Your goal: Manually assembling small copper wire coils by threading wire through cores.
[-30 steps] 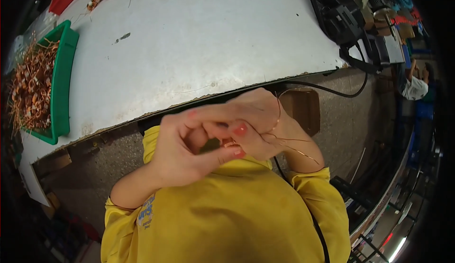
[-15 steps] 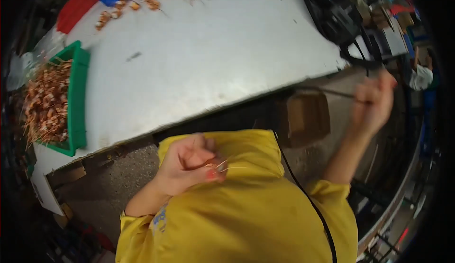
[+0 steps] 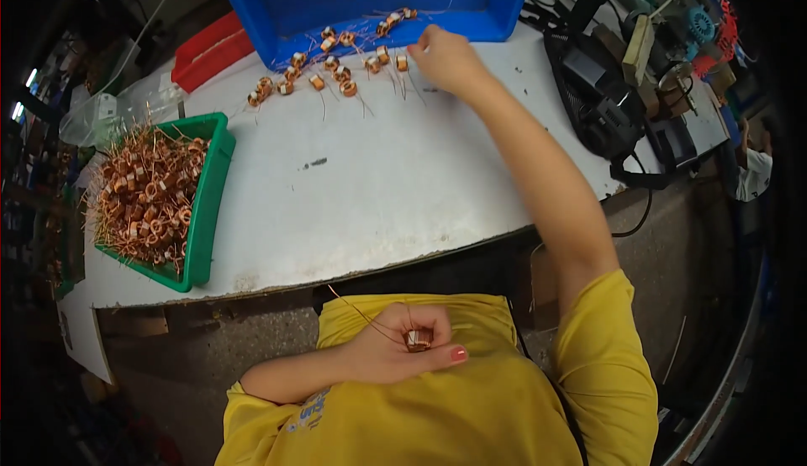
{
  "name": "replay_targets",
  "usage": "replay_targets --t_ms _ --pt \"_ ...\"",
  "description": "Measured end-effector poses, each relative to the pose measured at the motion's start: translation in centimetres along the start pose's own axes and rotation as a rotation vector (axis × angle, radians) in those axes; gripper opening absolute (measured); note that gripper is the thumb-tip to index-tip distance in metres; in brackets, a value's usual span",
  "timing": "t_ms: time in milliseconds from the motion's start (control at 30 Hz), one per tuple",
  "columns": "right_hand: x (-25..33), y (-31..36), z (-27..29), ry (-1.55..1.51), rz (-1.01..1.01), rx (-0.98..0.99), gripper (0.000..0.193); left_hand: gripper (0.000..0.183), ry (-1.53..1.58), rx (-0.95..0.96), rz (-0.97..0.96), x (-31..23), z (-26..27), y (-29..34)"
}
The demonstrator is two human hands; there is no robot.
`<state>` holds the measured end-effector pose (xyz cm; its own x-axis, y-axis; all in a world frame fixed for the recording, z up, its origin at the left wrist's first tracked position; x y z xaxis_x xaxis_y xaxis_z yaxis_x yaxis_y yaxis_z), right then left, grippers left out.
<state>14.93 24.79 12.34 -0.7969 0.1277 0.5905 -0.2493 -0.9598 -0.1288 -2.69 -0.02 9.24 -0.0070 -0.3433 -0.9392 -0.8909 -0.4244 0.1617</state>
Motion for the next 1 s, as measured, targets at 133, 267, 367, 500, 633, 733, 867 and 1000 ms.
replay_targets --t_ms 133,267,367,500,633,733,867,1000 --pt "0.4 -1.9 -4.7 0.086 -0.023 0.025 0.025 0.016 -0.871 -0.252 -0.537 -2.3 0.9 0.3" --pt "-0.1 -1.6 -4.0 0.056 -0.052 -0.025 0.031 0.012 -1.128 -0.474 -0.784 -3.6 3.0 1.0" --pt "-2.4 0.9 -0.7 0.093 0.088 -0.170 0.029 0.005 0.013 -0.496 -0.448 -2.6 6.5 1.7" --pt "0.0 8.7 3.2 -0.317 0.113 -0.140 0.019 0.020 0.595 -0.383 -0.457 -0.9 9.0 0.9" --pt "3.5 18.6 2.6 -0.861 0.088 0.246 0.014 0.021 0.617 -0.573 -0.310 0.4 7.6 -0.5" --pt "3.2 21.6 1.6 -0.926 0.003 0.276 0.016 0.024 0.609 -0.565 -0.261 1.7 6.7 -1.3" --pt "1.5 22.8 1.0 -0.873 0.097 0.216 0.019 0.032 0.577 -0.387 -0.297 2.9 6.0 -2.0" --pt "-0.4 22.8 -0.4 -1.000 0.163 0.308 0.040 0.033 0.771 -0.275 -0.338 3.7 5.8 -2.8"
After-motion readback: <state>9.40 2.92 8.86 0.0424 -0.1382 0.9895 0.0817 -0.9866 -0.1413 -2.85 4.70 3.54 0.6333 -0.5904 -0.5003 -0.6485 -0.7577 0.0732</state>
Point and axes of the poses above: each hand's wrist, its own y-axis away from the middle knuckle, its own z-axis out of the back of the hand, x = y × z, the point moved 5 cm from there along -y, towards the middle knuckle, and after that the axes turned 7 degrees about -y, right-handed, at the moved point
